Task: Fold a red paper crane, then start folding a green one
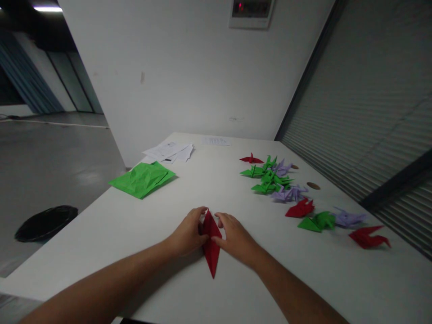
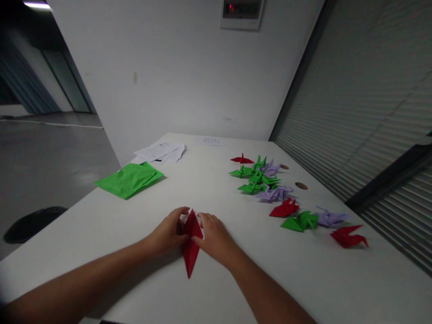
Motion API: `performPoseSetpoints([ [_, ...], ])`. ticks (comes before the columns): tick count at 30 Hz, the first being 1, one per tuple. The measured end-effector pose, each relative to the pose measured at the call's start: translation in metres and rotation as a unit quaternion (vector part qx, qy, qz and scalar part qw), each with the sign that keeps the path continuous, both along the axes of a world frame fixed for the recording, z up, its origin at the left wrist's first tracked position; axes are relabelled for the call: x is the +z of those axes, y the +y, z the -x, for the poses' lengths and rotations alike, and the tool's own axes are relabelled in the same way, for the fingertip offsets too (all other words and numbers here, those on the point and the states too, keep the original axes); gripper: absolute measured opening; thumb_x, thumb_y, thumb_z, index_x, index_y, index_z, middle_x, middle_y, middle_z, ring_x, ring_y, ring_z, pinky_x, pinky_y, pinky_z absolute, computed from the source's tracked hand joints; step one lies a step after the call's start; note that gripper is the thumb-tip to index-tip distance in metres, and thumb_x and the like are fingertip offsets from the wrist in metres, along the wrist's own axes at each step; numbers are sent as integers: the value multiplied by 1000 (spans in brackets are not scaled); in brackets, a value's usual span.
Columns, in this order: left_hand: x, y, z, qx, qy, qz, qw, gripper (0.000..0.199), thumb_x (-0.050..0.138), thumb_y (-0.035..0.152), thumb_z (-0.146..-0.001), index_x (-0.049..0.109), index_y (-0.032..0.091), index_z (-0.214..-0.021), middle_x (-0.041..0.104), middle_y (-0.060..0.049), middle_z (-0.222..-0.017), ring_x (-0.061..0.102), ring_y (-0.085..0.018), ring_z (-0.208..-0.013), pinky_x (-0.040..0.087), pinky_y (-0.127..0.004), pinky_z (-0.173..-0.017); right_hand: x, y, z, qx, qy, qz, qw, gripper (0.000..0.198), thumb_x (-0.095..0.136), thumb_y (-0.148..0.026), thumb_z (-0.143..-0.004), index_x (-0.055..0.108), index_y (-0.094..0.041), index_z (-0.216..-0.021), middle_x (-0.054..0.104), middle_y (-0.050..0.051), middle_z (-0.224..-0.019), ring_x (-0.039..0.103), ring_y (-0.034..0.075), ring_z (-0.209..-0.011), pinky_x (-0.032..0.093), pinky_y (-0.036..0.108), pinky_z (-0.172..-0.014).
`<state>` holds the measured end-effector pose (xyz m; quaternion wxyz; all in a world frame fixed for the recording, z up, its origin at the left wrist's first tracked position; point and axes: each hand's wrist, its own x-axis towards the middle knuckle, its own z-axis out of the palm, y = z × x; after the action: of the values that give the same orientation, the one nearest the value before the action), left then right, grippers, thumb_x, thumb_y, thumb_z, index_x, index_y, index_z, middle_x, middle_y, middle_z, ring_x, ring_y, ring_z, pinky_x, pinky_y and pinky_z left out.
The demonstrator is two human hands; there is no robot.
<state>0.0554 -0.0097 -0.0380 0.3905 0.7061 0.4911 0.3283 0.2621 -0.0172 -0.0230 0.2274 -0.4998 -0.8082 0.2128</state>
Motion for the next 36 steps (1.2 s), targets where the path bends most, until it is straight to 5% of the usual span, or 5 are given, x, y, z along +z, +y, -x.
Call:
performPoseSetpoints([
  [7, 0, 4, 0, -16, -37, 29, 999, 86, 70, 8, -67, 43, 19, -147, 69, -12, -123, 67, -16, -75, 54, -29, -68, -3, 0, -1, 5, 6, -14, 1000, 61, 78, -15, -78, 57, -19, -136, 67, 10, -112, 62, 28, -104, 50, 46, -98],
  [15, 8, -3, -2, -31, 13, -7, 999, 72, 69, 9, -70, 50, 20, -139, 72, 0, -85, 65, -18, -69, 46, -26, -61, -4, 0, -3, 4, 10, -14, 1000, 64, 79, -14, -76, 56, -16, -136, 66, 12, -113, 61, 29, -106, 50, 49, -99],
  [22, 9, 1, 3, -20, -88, 13, 996, 65, 66, 13, -79, 47, 22, -141, 71, -5, -100, 69, -20, -81, 53, -31, -70, -9, 3, -5, -30, 139, 17, 990, 66, 80, -22, -77, 53, -20, -137, 62, 13, -121, 60, 30, -113, 49, 52, -103],
  [31, 12, 1, 4, -87, -280, -21, 956, 51, 77, 30, -88, 50, 22, -130, 67, -5, -97, 68, -20, -87, 55, -34, -80, -1, 0, -6, 4, 472, 278, 836, 73, 89, -49, -74, 49, -27, -131, 57, 15, -142, 58, 31, -131, 43, 52, -113],
  [36, 8, 3, 7, -92, -260, -78, 958, 48, 77, 29, -89, 54, 22, -131, 69, -6, -100, 68, -22, -96, 54, -36, -87, 12, -7, -6, 22, 551, 295, 780, 98, 93, -46, -70, 34, -31, -147, 52, 16, -151, 60, 31, -130, 48, 53, -109],
])
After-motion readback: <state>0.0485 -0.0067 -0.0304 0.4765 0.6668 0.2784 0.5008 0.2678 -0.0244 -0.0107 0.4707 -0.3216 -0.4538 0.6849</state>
